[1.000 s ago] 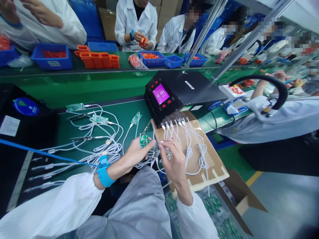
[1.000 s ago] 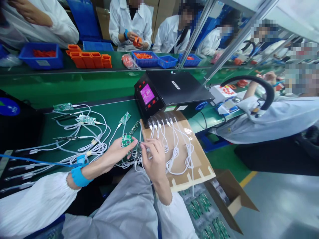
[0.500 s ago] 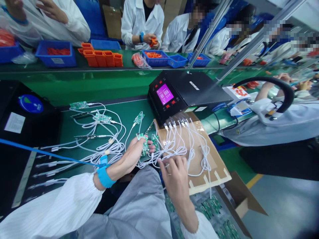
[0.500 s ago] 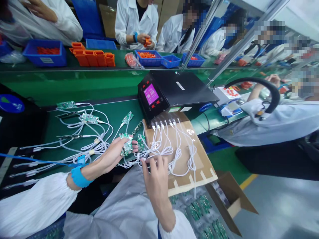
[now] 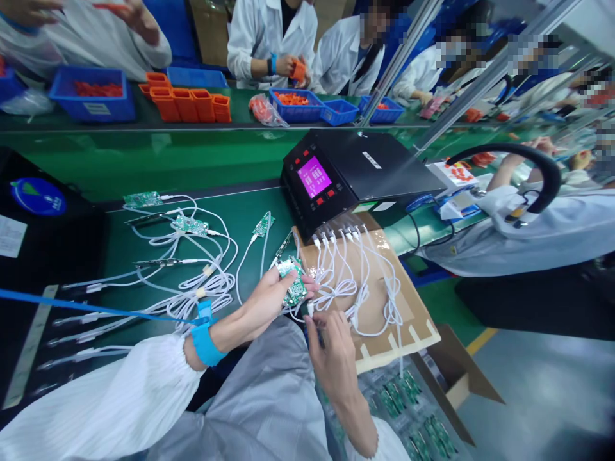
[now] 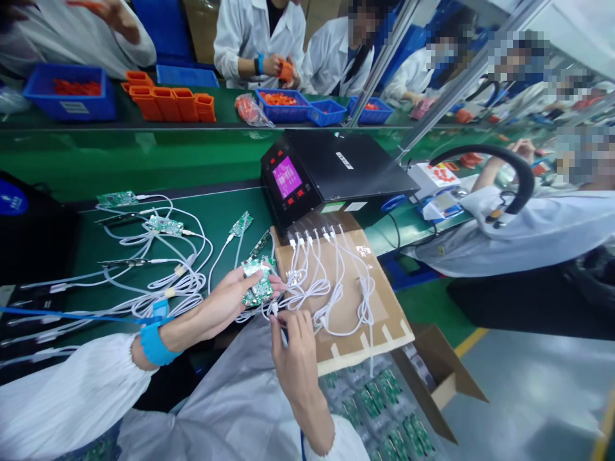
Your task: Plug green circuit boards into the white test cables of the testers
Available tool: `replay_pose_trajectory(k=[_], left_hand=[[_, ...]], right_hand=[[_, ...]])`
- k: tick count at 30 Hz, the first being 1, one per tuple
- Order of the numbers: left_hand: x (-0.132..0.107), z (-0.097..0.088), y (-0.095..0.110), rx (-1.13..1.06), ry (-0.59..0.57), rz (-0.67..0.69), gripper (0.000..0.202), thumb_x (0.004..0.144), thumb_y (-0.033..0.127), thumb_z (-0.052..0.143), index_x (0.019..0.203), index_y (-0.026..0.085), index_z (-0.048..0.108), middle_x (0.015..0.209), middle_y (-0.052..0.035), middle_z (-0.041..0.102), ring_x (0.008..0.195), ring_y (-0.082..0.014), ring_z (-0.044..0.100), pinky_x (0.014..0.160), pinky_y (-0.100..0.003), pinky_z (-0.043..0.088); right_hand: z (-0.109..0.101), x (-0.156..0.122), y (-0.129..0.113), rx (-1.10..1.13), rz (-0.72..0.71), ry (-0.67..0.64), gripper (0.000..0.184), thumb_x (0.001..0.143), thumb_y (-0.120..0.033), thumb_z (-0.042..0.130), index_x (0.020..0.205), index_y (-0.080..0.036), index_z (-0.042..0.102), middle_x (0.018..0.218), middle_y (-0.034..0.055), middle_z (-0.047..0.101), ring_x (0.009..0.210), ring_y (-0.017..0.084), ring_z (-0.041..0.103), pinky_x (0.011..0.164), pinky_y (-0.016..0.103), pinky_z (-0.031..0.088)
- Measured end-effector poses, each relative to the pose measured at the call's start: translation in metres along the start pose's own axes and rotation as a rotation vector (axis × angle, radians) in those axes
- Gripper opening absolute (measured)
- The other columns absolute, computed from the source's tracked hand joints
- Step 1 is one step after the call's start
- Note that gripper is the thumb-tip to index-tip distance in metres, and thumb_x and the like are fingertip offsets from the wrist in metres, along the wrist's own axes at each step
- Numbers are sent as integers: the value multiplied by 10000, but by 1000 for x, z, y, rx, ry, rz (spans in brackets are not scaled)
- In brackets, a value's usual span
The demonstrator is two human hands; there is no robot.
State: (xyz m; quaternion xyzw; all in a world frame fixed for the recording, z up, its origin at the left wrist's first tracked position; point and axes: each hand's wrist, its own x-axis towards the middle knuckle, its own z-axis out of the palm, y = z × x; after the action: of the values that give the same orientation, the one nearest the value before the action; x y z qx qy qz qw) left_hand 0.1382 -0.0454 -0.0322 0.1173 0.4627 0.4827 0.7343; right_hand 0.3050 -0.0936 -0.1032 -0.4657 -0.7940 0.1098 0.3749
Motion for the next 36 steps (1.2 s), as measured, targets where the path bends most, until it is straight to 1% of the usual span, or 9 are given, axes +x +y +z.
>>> replay_pose_trajectory(k=[3, 6, 8, 16, 20, 23, 29, 32, 36], left_hand=[[2, 4, -4, -4, -8, -17, 89, 1015, 164, 596, 1095, 128, 611, 1028, -134, 776, 892, -216, 764, 870, -349, 585], [4, 8, -7, 24, -4, -25, 114, 1048, 153, 523, 1122, 115, 600, 1018, -141, 778, 836, -199, 760, 780, -306, 577], [5, 10, -8, 28, -1, -27, 126, 1052, 149, 512, 1136, 113, 600, 1005, -139, 780, 804, -193, 758, 763, -299, 575], [9, 5, -12, -44, -22, -17, 90, 1043, 140, 526, 1080, 117, 605, 1036, -150, 780, 902, -220, 775, 929, -367, 588], [7, 3, -13, -18, -36, -9, 103, 1053, 157, 514, 1063, 108, 604, 1030, -149, 775, 927, -219, 773, 959, -371, 583], [8, 0, -17, -13, -55, 36, 116, 1045, 155, 532, 1142, 121, 584, 1040, -129, 772, 917, -209, 771, 940, -374, 593], [13, -10, -30, 59, -153, 204, 370, 940, 340, 749, 1204, 154, 569, 1082, -102, 754, 943, -220, 768, 934, -386, 599], [16, -15, -35, 93, -175, 246, 487, 906, 434, 774, 1235, 151, 554, 1116, -113, 743, 973, -235, 762, 939, -396, 597], [19, -18, -38, 129, -168, 279, 542, 894, 491, 769, 1260, 161, 544, 1143, -117, 739, 1013, -246, 752, 965, -405, 583]], right_hand=[[-1, 2, 3, 6, -30, 0, 124, 1032, -141, 593, 972, -227, 527, 835, 12, 614, 761, 192, 529, 706, 311, 438], [-2, 1, 5, -25, -64, -38, 125, 1039, -138, 584, 965, -221, 525, 820, 12, 612, 767, 193, 506, 702, 305, 427], [-2, 1, 6, -39, -81, -62, 125, 1039, -124, 578, 972, -217, 528, 819, 14, 611, 776, 195, 500, 710, 308, 425], [-2, -1, 6, -38, -78, -75, 145, 1025, -86, 586, 976, -208, 524, 827, 24, 612, 794, 199, 494, 720, 315, 421], [-2, -1, 5, -39, -81, -90, 140, 1029, -99, 590, 978, -209, 522, 831, 22, 607, 795, 198, 487, 729, 318, 423], [-2, -1, 5, -35, -81, -108, 138, 1035, -104, 582, 971, -210, 522, 822, 18, 597, 789, 195, 483, 723, 317, 419], [-2, 0, 5, -52, -78, -103, 118, 1045, -114, 569, 981, -208, 539, 820, 19, 602, 791, 196, 487, 723, 321, 426], [-2, 2, 5, -49, -81, -98, 120, 1043, -111, 569, 981, -210, 540, 824, 20, 610, 792, 196, 494, 724, 322, 432], [-2, 4, 3, -37, -89, -84, 138, 1034, -97, 575, 975, -214, 533, 822, 21, 610, 791, 199, 507, 719, 320, 439]])
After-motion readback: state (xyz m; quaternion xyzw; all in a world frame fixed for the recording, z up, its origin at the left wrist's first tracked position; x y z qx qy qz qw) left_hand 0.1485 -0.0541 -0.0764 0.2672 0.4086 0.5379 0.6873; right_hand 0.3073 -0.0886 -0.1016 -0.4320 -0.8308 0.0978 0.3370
